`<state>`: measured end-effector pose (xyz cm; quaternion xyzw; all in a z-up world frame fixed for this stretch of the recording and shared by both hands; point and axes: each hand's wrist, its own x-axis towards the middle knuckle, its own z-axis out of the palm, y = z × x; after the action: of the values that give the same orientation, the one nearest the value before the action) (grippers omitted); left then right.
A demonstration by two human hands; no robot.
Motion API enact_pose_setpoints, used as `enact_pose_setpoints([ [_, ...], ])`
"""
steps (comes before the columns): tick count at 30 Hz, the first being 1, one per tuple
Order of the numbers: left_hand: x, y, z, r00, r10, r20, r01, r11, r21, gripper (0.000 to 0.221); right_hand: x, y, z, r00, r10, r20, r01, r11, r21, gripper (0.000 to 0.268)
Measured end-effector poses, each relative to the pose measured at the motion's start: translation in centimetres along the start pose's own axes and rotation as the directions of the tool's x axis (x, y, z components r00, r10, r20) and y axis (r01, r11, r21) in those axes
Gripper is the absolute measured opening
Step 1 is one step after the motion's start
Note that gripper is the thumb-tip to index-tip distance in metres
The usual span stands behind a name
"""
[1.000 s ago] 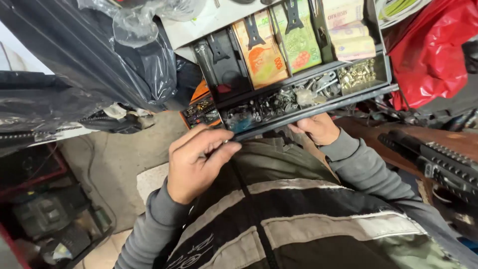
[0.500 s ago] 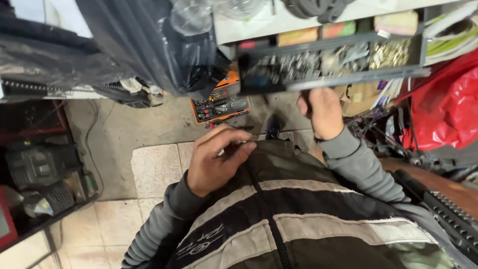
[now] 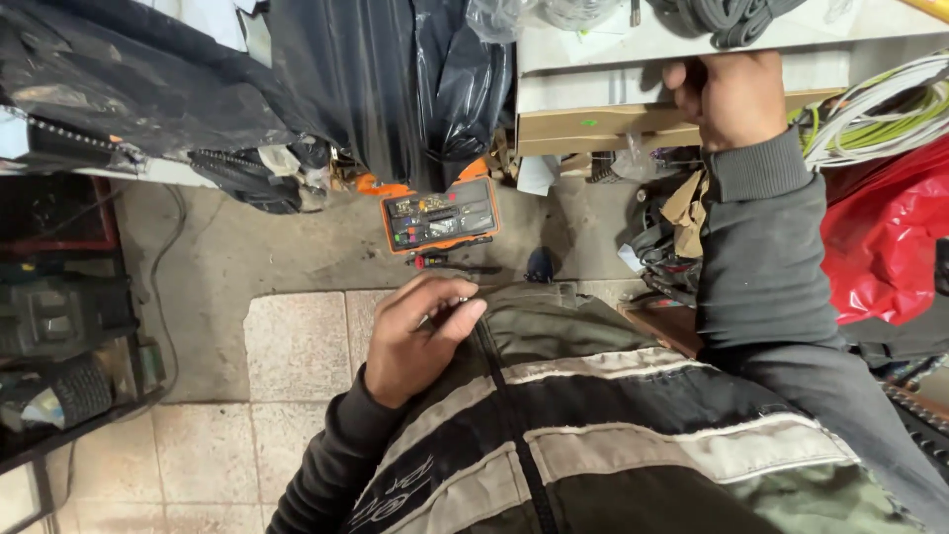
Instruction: The person retrieves small hardware from a drawer, then attaches a red plastic fender to a red bicycle frame using bolts and nuts. They repeatedly open and close the drawer to select and return parts, then place the fender on the frame and tighten the fasteners by hand.
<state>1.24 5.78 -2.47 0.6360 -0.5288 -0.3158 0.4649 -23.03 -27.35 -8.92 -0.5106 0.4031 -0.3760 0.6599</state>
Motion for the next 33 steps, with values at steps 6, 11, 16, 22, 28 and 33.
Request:
enact_pose_setpoints([
  [6,-0.2,-0.5,-0.7,0.998,-0.065,0.018,0.066,0.997,-0.043,0.015,-2.4,-1.7,1.3,0.993,0.108,0.038,-0.103,0.987,-0.12,0.017],
  [11,-0.4,-1.8,-2.0,0.987,-0.155,0.034,0.157,0.985,-0.068,0.014,-7.1,1.0,3.3,0.983,0.142,0.118,-0.116,0.973,-0.201,0.028],
  [16,-2.9,-4.8,-2.2,0.981,-0.184,-0.066,0.187,0.981,0.046,0.018,-11.4,9.5,3.0,0.856,0.41,0.315,-0.356,0.909,-0.218,0.028],
  [22,-8.2,-10.0,-1.3,0.9,-0.425,-0.098,0.428,0.904,0.014,0.025,-13.6,16.6,4.8,0.527,0.809,0.26,-0.758,0.586,-0.286,0.025],
  [28,-13.0,-15.0,-2.7,0.909,-0.416,-0.032,0.413,0.907,-0.078,0.022,-19.7,28.3,2.6,0.591,0.446,0.673,0.224,0.71,-0.668,0.025],
  [33,-15.2,-18.4,-7.4,0.912,-0.405,0.059,0.41,0.904,-0.123,0.022,-26.6,28.4,7.4,0.382,0.91,0.163,-0.278,0.281,-0.919,0.041],
])
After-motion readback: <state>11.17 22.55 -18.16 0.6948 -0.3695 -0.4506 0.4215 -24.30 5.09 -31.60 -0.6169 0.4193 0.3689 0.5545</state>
